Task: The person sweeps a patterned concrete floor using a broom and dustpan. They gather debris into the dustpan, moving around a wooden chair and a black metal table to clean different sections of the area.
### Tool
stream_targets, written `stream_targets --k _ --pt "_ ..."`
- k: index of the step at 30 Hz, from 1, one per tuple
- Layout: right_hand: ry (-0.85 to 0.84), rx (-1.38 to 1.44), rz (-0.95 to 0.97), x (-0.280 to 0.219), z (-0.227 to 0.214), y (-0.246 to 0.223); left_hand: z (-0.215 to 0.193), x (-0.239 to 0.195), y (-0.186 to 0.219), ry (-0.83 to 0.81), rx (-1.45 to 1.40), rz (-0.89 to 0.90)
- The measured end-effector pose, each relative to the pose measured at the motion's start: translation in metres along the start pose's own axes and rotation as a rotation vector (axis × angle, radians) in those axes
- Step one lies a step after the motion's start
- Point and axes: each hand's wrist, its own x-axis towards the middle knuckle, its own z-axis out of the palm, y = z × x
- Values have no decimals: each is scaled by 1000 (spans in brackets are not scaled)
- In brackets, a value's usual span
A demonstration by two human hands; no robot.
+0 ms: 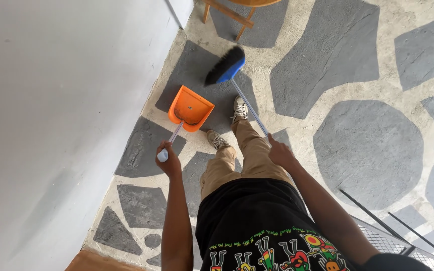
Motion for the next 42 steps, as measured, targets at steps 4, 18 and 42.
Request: stream_targets --k 4,18,42 --pt "28 198 42 -28 5 60 -10 12 -11 6 -4 1" --pt "230 -242 -77 77 -12 -10 22 -29 2 -70 58 7" --pt "-42 720 53 -117 -34 -23 -9 -9 7 -387 69 48"
